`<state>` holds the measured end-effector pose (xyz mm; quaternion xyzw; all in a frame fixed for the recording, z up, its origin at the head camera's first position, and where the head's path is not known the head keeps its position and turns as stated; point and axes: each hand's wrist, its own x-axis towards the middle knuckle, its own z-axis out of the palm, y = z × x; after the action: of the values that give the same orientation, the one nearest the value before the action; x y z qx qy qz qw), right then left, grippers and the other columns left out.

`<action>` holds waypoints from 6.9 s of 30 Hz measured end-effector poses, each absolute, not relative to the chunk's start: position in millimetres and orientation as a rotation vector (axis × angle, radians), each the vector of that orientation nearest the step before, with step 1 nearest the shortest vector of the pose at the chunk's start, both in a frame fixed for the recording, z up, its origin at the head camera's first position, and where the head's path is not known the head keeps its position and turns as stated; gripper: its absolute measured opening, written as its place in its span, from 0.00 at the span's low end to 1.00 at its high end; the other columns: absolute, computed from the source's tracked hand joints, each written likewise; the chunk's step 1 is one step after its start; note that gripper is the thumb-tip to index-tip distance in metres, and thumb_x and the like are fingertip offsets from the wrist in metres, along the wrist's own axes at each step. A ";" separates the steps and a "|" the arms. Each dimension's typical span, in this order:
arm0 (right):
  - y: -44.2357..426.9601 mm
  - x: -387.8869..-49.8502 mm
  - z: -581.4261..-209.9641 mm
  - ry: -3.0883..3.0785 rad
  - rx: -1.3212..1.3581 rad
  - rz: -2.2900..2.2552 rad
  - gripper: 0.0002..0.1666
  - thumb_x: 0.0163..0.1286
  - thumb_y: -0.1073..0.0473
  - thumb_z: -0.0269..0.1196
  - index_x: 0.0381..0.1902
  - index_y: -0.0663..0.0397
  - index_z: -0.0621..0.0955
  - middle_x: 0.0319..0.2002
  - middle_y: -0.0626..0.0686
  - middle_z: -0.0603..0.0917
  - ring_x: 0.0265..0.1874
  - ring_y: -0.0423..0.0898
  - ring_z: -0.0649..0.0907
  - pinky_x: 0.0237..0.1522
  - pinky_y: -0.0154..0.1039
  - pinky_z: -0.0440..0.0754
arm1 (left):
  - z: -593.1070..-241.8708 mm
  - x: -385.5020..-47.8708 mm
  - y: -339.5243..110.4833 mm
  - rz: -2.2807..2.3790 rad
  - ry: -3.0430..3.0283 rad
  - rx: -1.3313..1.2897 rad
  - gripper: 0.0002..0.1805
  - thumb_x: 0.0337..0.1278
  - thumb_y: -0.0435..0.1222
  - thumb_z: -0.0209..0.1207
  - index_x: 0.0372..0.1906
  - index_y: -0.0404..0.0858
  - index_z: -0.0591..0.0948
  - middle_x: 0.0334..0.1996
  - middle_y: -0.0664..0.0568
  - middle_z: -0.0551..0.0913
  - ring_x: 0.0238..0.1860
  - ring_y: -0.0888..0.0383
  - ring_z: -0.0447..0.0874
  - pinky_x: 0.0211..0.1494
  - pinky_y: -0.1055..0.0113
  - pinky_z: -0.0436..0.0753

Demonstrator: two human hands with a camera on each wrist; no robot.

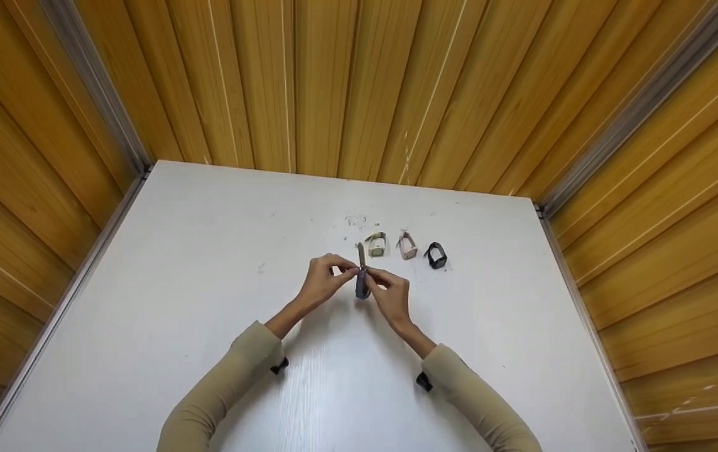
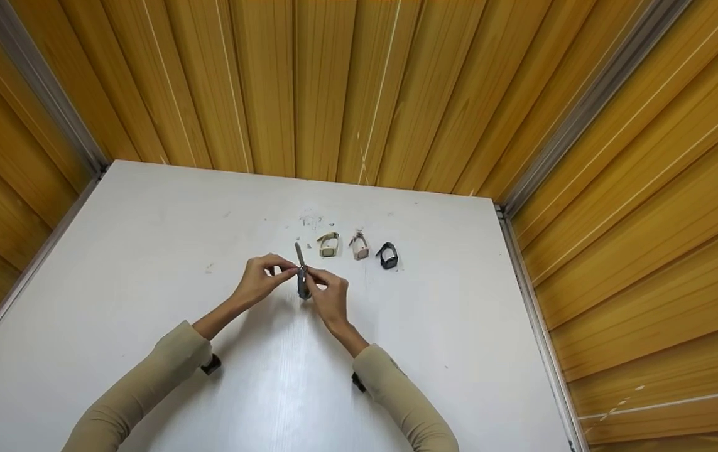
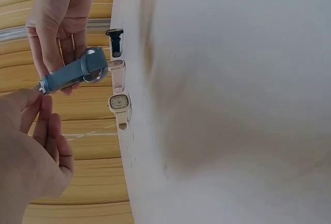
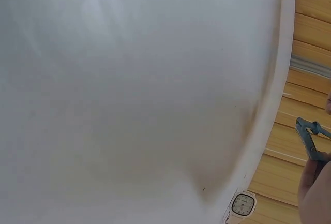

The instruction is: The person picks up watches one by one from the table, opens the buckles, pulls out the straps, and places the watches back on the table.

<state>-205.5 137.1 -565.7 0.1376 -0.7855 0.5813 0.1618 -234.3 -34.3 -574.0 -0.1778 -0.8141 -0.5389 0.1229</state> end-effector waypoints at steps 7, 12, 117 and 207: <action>135.1 -205.7 -565.6 -2.203 0.441 1.534 0.06 0.62 0.78 0.68 0.38 0.74 0.88 0.36 0.66 0.90 0.33 0.62 0.90 0.38 0.40 0.91 | -571.0 -235.7 -28.8 -1.475 -2.396 -0.493 0.02 0.57 0.32 0.71 0.33 0.37 0.92 0.29 0.48 0.91 0.32 0.51 0.85 0.34 0.70 0.77; 135.0 -204.3 -564.1 -2.192 0.482 1.473 0.06 0.61 0.78 0.68 0.37 0.74 0.88 0.35 0.66 0.90 0.34 0.62 0.90 0.37 0.42 0.91 | -569.5 -237.5 -26.3 -1.463 -2.411 -0.469 0.02 0.56 0.31 0.70 0.32 0.36 0.92 0.28 0.48 0.91 0.32 0.48 0.86 0.35 0.72 0.76; 141.5 -215.7 -569.3 -2.244 0.514 1.930 0.12 0.67 0.75 0.65 0.47 0.78 0.83 0.43 0.74 0.87 0.40 0.57 0.90 0.44 0.33 0.89 | -584.0 -241.3 -35.4 -1.926 -2.268 -0.463 0.10 0.64 0.32 0.66 0.46 0.31 0.88 0.37 0.38 0.89 0.34 0.60 0.81 0.37 0.77 0.80; 128.7 -256.2 -608.1 -2.081 0.121 2.254 0.22 0.70 0.71 0.65 0.57 0.79 0.74 0.41 0.82 0.83 0.34 0.56 0.92 0.37 0.42 0.91 | -597.8 -255.9 -51.4 -2.167 -2.052 0.190 0.16 0.64 0.26 0.64 0.53 0.21 0.80 0.44 0.26 0.87 0.38 0.45 0.92 0.41 0.63 0.91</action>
<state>-256.2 128.7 -608.1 0.0395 -0.6773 0.7337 0.0355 -255.9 -51.4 -597.8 0.0632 -0.6843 -0.7225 0.0756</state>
